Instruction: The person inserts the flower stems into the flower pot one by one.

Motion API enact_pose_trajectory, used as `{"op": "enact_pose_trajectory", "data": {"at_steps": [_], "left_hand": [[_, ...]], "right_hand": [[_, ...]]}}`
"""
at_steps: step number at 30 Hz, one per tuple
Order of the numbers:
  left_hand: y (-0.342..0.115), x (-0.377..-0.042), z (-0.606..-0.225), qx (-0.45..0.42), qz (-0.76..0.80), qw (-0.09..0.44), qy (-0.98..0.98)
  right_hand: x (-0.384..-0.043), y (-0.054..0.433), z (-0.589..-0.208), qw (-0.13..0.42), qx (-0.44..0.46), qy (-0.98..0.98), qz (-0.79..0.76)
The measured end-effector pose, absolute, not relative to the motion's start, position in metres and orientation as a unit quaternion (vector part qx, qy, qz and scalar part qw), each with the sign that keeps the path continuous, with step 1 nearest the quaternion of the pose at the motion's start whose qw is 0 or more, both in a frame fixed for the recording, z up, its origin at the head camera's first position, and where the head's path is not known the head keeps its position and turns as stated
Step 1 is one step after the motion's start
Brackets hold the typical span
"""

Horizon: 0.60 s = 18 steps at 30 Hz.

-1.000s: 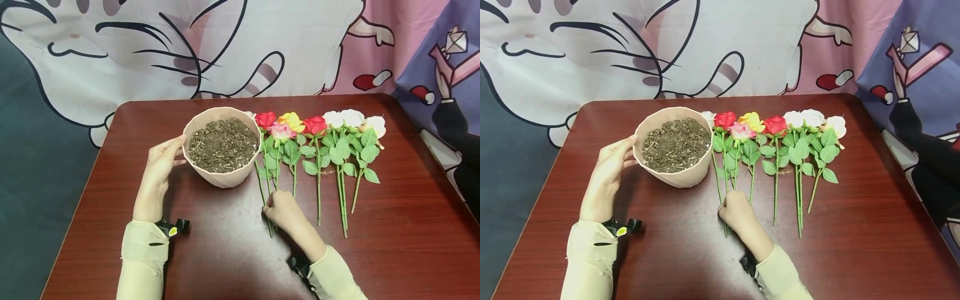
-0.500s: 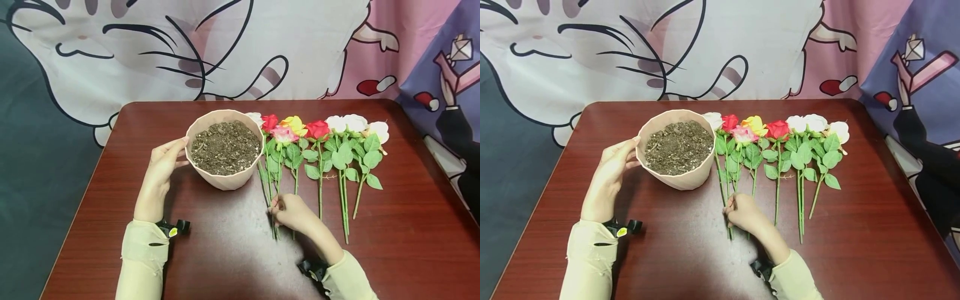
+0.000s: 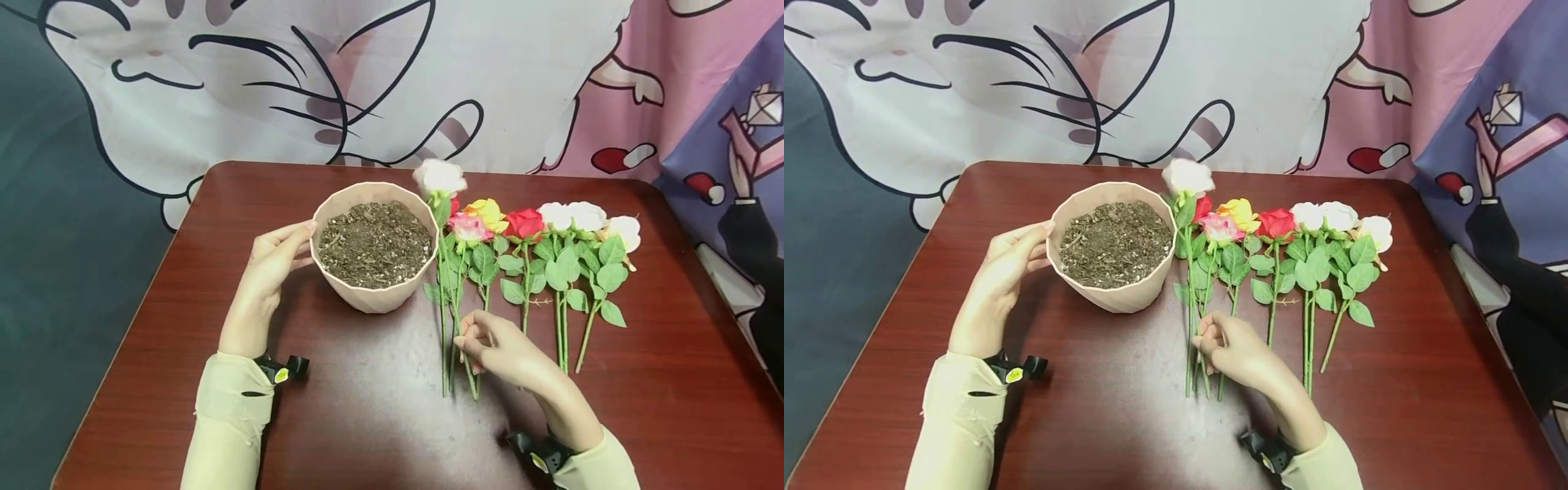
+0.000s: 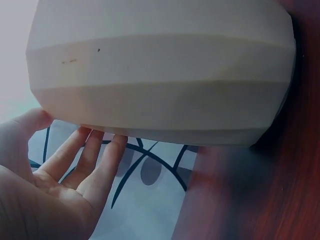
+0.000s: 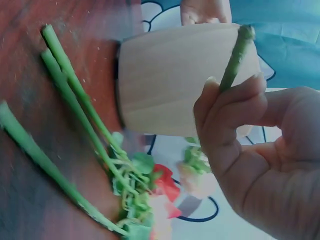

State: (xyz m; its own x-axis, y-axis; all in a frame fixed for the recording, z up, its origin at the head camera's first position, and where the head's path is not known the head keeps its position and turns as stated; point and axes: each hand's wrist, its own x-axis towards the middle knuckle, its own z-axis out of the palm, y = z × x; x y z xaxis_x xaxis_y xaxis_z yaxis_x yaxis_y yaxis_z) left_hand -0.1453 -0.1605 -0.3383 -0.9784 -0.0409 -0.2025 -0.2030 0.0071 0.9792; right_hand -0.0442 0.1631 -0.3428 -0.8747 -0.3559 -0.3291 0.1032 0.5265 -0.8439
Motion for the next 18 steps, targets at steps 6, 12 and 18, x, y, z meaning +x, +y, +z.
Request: {"op": "enact_pose_trajectory", "data": {"at_steps": [6, 12, 18], "left_hand": [[-0.162, -0.143, -0.335, -0.093, 0.706, 0.055, 0.7], [-0.165, -0.146, -0.33, -0.076, 0.706, 0.071, 0.7], [-0.169, -0.151, -0.325, -0.078, 0.707, 0.129, 0.691]], "right_hand": [[-0.046, 0.168, -0.323, 0.222, -0.11, 0.84, -0.482], [-0.048, 0.176, -0.298, 0.173, -0.143, 0.857, -0.463], [-0.054, 0.183, -0.279, 0.125, -0.175, 0.849, -0.482]]}}
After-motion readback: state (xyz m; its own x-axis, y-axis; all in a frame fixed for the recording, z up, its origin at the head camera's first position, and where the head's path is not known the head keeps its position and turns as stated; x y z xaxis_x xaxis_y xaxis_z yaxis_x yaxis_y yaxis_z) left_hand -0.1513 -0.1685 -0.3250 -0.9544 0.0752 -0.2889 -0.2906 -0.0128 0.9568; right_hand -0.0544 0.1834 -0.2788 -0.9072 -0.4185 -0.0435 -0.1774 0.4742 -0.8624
